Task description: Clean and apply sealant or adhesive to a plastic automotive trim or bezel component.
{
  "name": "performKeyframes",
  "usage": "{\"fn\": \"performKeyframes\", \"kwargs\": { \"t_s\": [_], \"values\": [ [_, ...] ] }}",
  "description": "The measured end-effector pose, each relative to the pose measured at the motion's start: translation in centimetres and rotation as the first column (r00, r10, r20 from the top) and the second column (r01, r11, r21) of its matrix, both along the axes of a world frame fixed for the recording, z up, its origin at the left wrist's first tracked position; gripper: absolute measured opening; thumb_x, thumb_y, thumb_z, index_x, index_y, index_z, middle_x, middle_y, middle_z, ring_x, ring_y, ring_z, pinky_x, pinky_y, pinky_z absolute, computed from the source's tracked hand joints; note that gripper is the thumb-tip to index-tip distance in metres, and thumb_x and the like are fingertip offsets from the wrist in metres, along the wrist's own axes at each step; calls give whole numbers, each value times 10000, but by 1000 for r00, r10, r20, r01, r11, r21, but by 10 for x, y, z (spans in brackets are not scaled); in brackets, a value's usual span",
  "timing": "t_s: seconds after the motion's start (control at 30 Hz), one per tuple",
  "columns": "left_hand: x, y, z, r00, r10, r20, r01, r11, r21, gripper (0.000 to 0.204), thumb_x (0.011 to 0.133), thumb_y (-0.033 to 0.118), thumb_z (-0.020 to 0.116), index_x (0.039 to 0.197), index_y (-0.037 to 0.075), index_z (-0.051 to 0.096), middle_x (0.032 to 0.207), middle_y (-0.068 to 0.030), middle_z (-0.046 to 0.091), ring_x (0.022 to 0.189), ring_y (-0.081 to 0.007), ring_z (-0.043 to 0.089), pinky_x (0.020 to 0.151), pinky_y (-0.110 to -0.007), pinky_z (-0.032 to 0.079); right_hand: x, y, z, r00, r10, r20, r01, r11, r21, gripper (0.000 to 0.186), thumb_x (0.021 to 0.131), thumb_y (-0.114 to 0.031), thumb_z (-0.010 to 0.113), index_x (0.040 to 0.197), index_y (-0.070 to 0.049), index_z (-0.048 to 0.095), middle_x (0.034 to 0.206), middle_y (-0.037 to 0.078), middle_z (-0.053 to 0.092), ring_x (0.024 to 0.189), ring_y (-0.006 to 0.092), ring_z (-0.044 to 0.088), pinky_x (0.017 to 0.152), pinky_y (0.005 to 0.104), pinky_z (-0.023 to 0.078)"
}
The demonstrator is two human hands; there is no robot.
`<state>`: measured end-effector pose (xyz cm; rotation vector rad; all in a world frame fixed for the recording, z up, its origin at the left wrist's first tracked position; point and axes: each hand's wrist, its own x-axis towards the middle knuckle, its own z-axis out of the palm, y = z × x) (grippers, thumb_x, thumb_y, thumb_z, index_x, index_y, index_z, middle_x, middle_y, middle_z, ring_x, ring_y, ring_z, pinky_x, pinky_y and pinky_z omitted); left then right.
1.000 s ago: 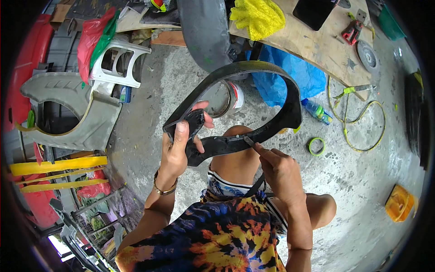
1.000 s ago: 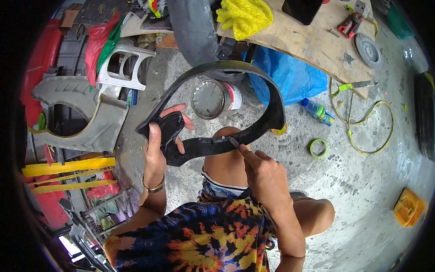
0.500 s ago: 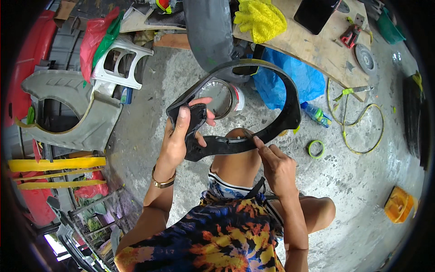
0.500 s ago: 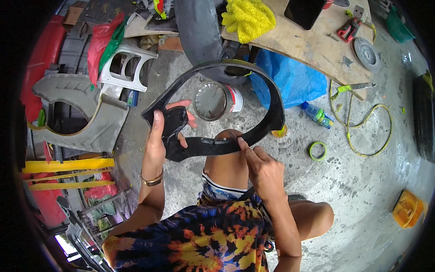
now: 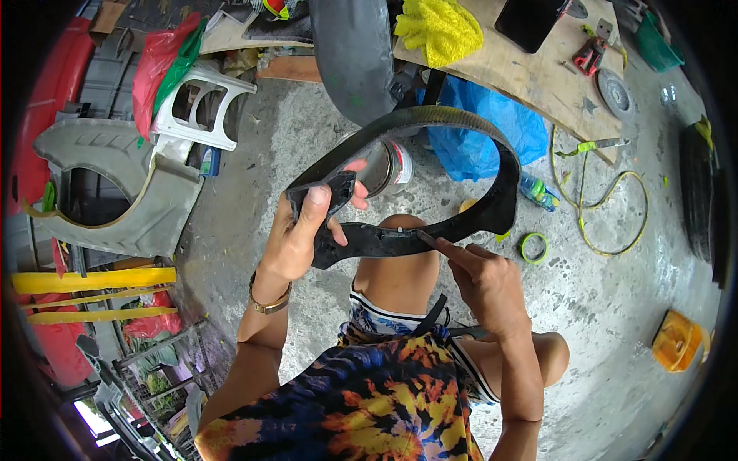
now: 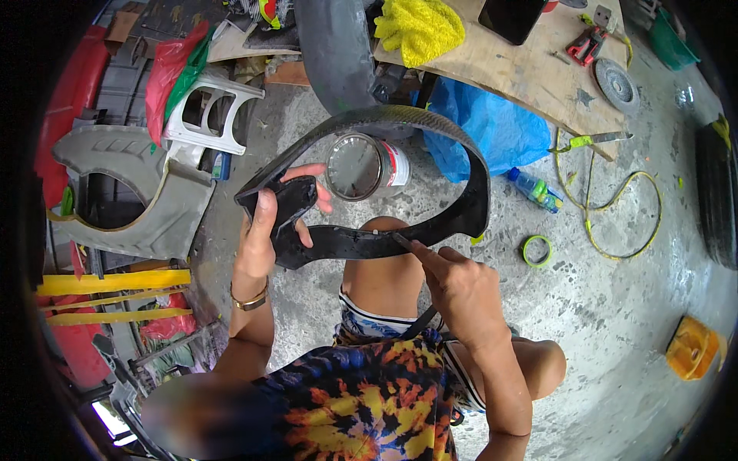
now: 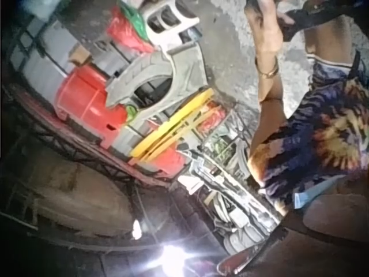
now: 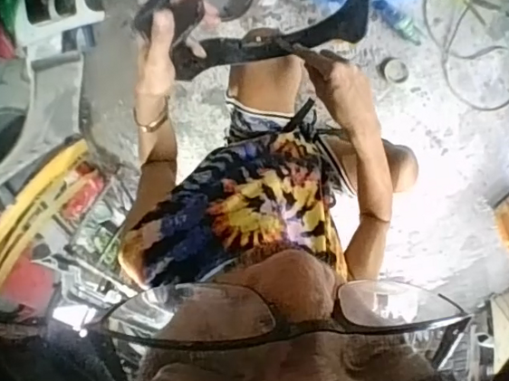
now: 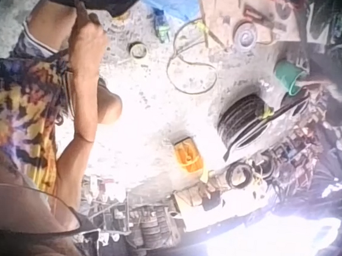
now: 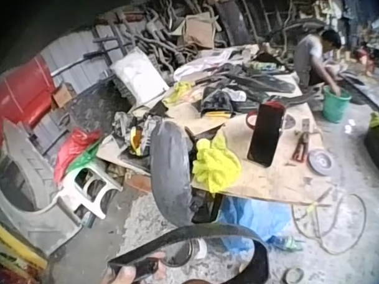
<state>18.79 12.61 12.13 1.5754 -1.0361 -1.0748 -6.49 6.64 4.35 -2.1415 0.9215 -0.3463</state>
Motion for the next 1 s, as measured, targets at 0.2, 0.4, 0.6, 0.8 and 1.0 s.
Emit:
{"fn": "performKeyframes", "kwargs": {
  "t_s": [0.2, 0.4, 0.6, 0.8, 1.0],
  "values": [
    [6, -5, -1, 1000, 8, -21, -8, 1000, 19, 663, 982, 543, 423, 1276, -36, 558, 978, -90, 643, 904, -139, 622, 526, -235, 509, 5, -5, 0, 998, 58, 0, -58, 998, -37, 333, 842, -87, 639, 1156, -187, 689, 733, 56, 610, 626, 280, 633, 549, 395, 507],
    [14, -16, 2, 1000, -1, 6, 0, 996, 93, 676, 984, 572, 390, 1250, -20, 577, 943, -79, 641, 884, -136, 637, 510, -233, 502, 10, -2, -12, 997, 67, 27, -66, 997, -40, 365, 846, -86, 638, 1190, -201, 674, 744, 56, 607, 636, 272, 633, 551, 387, 514],
    [24, -16, -7, 994, 42, -103, -26, 988, 150, 695, 985, 597, 359, 1243, -10, 579, 921, -87, 632, 869, -154, 648, 502, -239, 505, 8, 2, -18, 997, 55, 48, -51, 996, -74, 426, 864, -71, 622, 1267, -210, 624, 746, 73, 608, 637, 291, 629, 555, 408, 503],
    [21, -15, 0, 1000, 2, -16, 0, 994, 109, 698, 980, 601, 366, 1247, -9, 575, 928, -97, 624, 860, -157, 647, 512, -244, 523, -2, -5, 8, 992, 120, -37, -121, 993, -11, 348, 875, -122, 625, 1212, -201, 656, 728, 92, 644, 632, 303, 639, 551, 409, 508],
    [20, -21, 3, 1000, -30, -5, 30, 990, 135, 706, 973, 610, 376, 1245, -10, 577, 928, -98, 623, 861, -152, 644, 504, -238, 519, 7, -14, 6, 990, 144, 0, -144, 986, 87, 290, 855, -76, 660, 1134, -144, 705, 792, 152, 680, 668, 334, 644, 586, 405, 495]
  ]
}}
